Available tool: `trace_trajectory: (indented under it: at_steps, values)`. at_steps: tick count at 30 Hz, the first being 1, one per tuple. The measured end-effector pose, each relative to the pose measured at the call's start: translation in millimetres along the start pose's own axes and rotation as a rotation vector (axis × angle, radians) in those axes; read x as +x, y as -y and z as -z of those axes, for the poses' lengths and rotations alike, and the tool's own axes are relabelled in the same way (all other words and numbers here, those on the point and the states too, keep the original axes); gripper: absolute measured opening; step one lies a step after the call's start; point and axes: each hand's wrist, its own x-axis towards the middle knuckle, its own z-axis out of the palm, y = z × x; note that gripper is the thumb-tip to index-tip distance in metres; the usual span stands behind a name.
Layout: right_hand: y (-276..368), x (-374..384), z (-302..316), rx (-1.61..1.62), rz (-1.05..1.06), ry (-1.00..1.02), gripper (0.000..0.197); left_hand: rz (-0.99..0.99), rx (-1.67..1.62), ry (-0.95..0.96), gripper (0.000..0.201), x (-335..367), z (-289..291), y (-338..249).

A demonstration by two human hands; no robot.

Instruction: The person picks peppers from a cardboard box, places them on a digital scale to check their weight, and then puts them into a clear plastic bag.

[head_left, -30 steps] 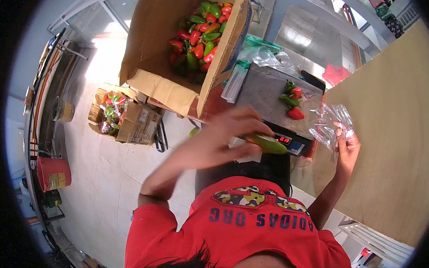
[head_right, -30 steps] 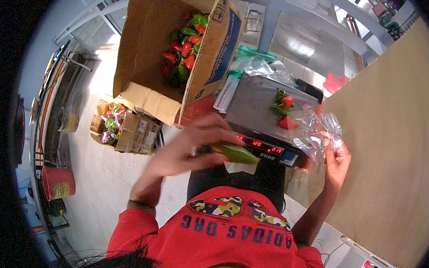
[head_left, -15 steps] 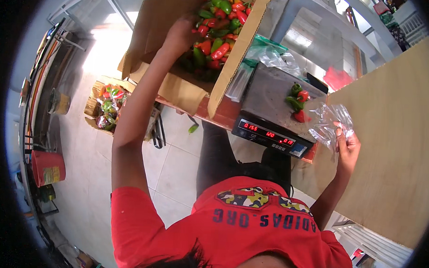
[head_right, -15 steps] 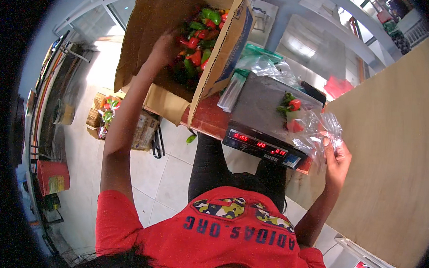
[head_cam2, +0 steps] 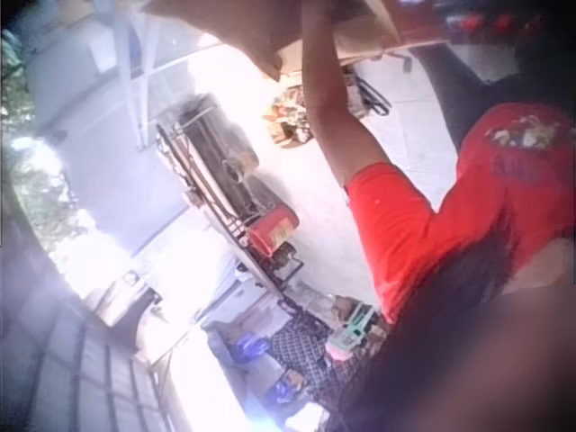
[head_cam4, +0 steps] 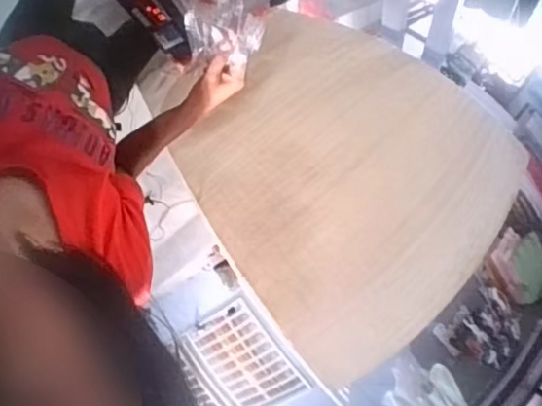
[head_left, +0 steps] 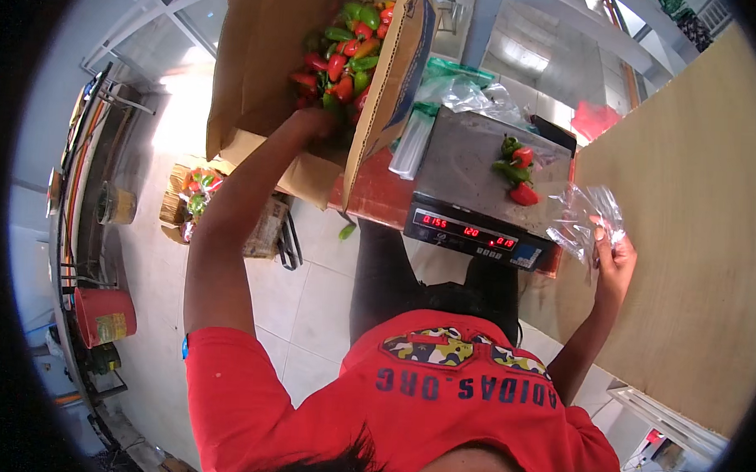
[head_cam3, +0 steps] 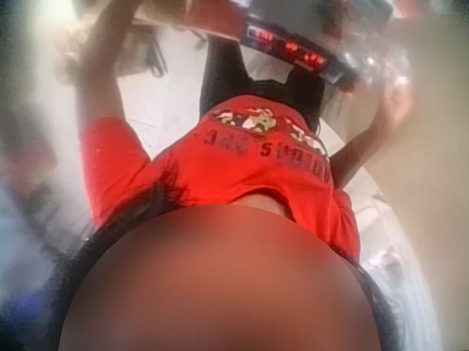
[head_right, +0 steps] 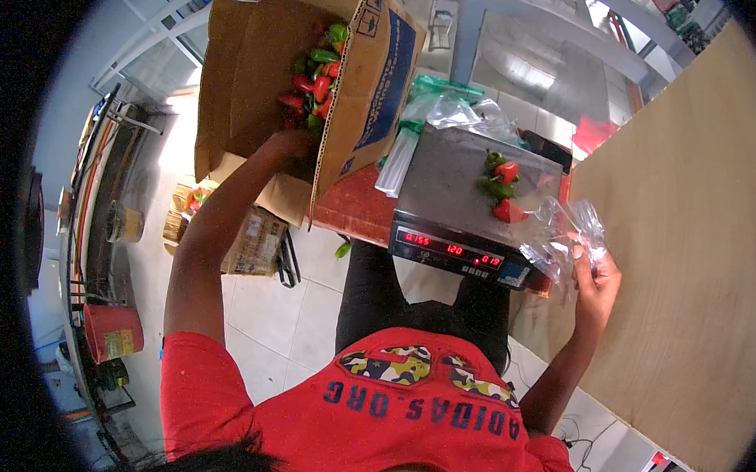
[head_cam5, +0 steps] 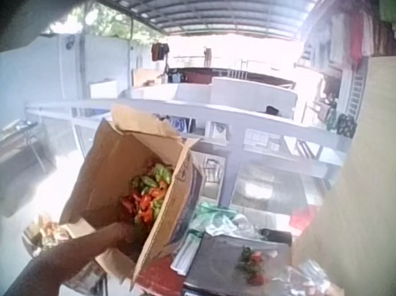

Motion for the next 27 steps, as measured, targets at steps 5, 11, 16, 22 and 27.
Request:
trace_trajectory:
  at_steps: [5,11,16,22,27]
  values:
    - [-1,3,-1,0.016,0.011,0.006,0.022,0.012,0.061,-0.069,0.027,4,-2,-4]
    - [7,4,-3,-0.002,-0.003,0.019,0.022,0.152,0.287,-0.085,0.032,-1,45,-13]
    - [12,1,-9,-0.016,-0.028,0.011,0.023,0.166,0.216,-0.045,0.045,-14,114,-60]
    - [18,-2,-10,-0.028,-0.001,-0.006,0.024,-0.187,0.015,-0.562,0.050,62,116,-58]
    - [10,-8,4,-0.056,-0.048,-0.074,0.024,-0.321,-0.323,-0.626,0.060,116,113,-76]
